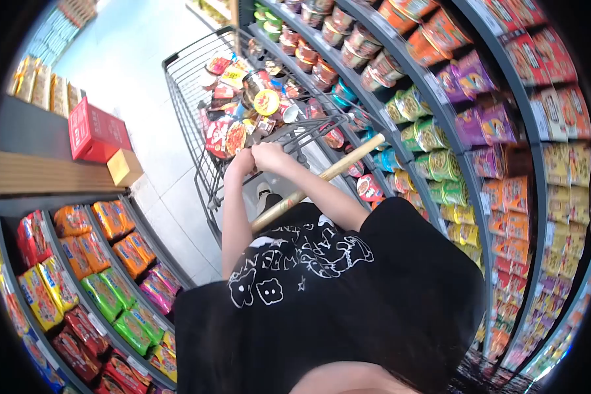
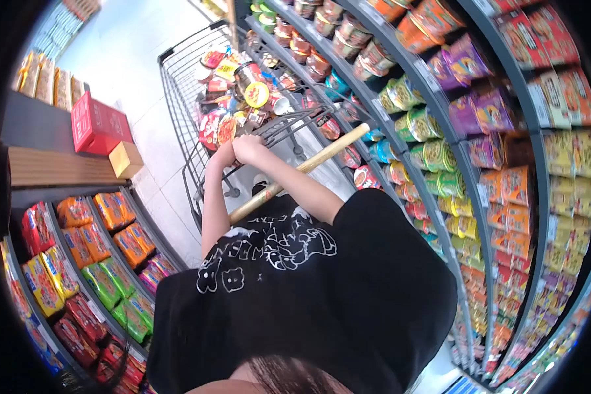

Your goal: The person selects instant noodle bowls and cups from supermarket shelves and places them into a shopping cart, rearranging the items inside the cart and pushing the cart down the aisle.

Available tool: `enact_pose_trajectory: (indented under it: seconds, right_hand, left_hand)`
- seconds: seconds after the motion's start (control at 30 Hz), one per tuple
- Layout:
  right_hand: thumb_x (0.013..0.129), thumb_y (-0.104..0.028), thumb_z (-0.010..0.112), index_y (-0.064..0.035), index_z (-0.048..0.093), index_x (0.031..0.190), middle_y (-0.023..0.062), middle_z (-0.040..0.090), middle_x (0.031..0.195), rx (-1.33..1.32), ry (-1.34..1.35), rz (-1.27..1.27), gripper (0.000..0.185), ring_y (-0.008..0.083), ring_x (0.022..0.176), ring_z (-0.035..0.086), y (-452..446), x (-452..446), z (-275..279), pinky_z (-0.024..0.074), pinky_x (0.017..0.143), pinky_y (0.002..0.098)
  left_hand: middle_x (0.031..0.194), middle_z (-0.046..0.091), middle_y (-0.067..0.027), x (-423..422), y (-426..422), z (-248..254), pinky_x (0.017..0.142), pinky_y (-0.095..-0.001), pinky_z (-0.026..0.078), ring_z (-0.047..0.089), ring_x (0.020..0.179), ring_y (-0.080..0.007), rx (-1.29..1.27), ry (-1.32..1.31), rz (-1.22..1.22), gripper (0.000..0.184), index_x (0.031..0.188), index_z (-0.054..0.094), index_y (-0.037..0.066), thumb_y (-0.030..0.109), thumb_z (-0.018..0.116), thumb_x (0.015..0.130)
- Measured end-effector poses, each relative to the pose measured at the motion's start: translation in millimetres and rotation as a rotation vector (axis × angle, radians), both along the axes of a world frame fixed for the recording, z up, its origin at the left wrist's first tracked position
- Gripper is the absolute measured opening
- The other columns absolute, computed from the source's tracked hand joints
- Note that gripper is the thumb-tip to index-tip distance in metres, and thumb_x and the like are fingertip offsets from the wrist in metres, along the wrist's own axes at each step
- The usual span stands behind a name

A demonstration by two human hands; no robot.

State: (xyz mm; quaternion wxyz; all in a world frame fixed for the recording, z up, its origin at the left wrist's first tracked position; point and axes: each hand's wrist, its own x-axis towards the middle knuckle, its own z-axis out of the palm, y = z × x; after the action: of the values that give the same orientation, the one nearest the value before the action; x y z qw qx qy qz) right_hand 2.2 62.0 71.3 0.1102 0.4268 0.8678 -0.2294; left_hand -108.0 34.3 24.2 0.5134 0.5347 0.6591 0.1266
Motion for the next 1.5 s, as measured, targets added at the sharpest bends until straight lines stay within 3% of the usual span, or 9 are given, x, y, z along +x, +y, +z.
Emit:
enact_pose_trajectory:
  seconds: [0.13,0.43,0.67,0.77,0.83,1.13,1.17,1.27,1.5]
  right_hand:
    - [0.069,-0.029,0.051,-0.0003,0.054,0.099,0.0185,0.060,0.084,-0.539,0.173,-0.074,0.042,0.0254,0.080,0.060,26.6,29.5,19.0,0.0465,0.070,0.0319]
    - [0.067,-0.038,0.048,-0.0145,0.062,0.092,0.0063,0.061,0.091,-0.007,-0.217,-0.116,0.037,0.0202,0.086,0.058,-42.7,86.3,12.9,0.0444,0.072,0.0358]
    - [0.061,-0.029,0.053,-0.0116,0.064,0.085,0.0061,0.063,0.082,0.098,-0.129,-0.169,0.031,0.0203,0.079,0.060,-116.4,98.0,46.4,0.0454,0.063,0.0364]
    - [0.061,-0.028,0.053,-0.0093,0.064,0.083,0.0092,0.062,0.084,0.135,-0.116,-0.217,0.031,0.0218,0.080,0.060,-144.0,102.8,50.2,0.0456,0.064,0.0361]
    - [0.061,-0.026,0.053,-0.0100,0.064,0.083,0.0088,0.062,0.086,0.152,-0.098,-0.227,0.029,0.0210,0.081,0.060,-160.0,103.1,44.8,0.0460,0.065,0.0345]
    - [0.064,-0.017,0.054,-0.0126,0.062,0.086,0.0045,0.061,0.086,0.125,-0.179,-0.281,0.024,0.0196,0.081,0.059,-219.8,115.7,41.4,0.0436,0.067,0.0413]
    - [0.064,-0.017,0.054,-0.0126,0.062,0.086,0.0047,0.061,0.086,0.142,-0.165,-0.307,0.024,0.0199,0.080,0.059,-225.6,118.1,37.4,0.0430,0.066,0.0429]
    - [0.064,-0.017,0.056,-0.0126,0.062,0.085,0.0048,0.061,0.086,0.158,-0.149,-0.315,0.023,0.0212,0.079,0.058,-243.5,120.0,32.4,0.0412,0.064,0.0456]
    - [0.069,-0.018,0.050,-0.0086,0.064,0.083,0.0111,0.062,0.086,0.183,-0.031,-0.433,0.022,0.0248,0.083,0.060,-286.8,139.7,41.6,0.0439,0.069,0.0447]
  left_hand:
    - [0.062,0.059,-0.0104,17.1,-36.6,8.3,0.049,-0.0280,0.048,0.059,0.054,-0.0180,-0.021,-0.050,0.046,0.030,0.094,0.058,0.003,0.025,0.046,0.078]
    - [0.066,0.057,-0.0145,40.7,-108.5,22.8,0.060,-0.0306,0.043,0.056,0.061,-0.0220,-0.168,0.034,0.085,0.058,0.092,0.058,0.000,0.053,0.039,0.077]
    - [0.074,0.055,-0.0140,58.8,-188.6,81.6,0.058,-0.0284,0.042,0.054,0.067,-0.0222,-0.003,0.005,0.020,0.051,0.097,0.052,0.000,0.046,0.039,0.080]
    - [0.082,0.054,-0.0141,49.3,-212.5,53.6,0.058,-0.0314,0.043,0.054,0.072,-0.0217,0.067,-0.114,0.035,0.038,0.106,0.046,0.001,0.028,0.047,0.079]
    - [0.085,0.054,-0.0158,25.0,-212.6,-18.2,0.059,-0.0346,0.044,0.053,0.075,-0.0261,0.524,0.194,-0.454,0.041,0.103,0.044,0.002,-0.003,0.053,0.063]
    - [0.078,0.055,-0.0121,38.8,-269.8,-10.3,0.050,-0.0301,0.043,0.053,0.063,-0.0227,0.562,0.056,-0.588,0.025,0.091,0.046,0.001,-0.001,0.051,0.068]
    - [0.076,0.054,-0.0095,83.3,-294.8,91.1,0.045,-0.0272,0.040,0.051,0.056,-0.0165,0.173,-0.011,-0.253,0.013,0.087,0.047,0.001,0.001,0.046,0.074]
    - [0.074,0.053,-0.0068,85.8,-308.3,87.3,0.043,-0.0252,0.038,0.049,0.054,-0.0127,0.120,-0.065,-0.165,0.010,0.083,0.047,0.001,0.006,0.041,0.078]
    - [0.067,0.054,-0.0112,81.2,-328.2,24.0,0.061,-0.0324,0.040,0.052,0.061,-0.0206,-0.002,-0.053,-0.165,0.048,0.096,0.051,-0.002,0.041,0.034,0.085]
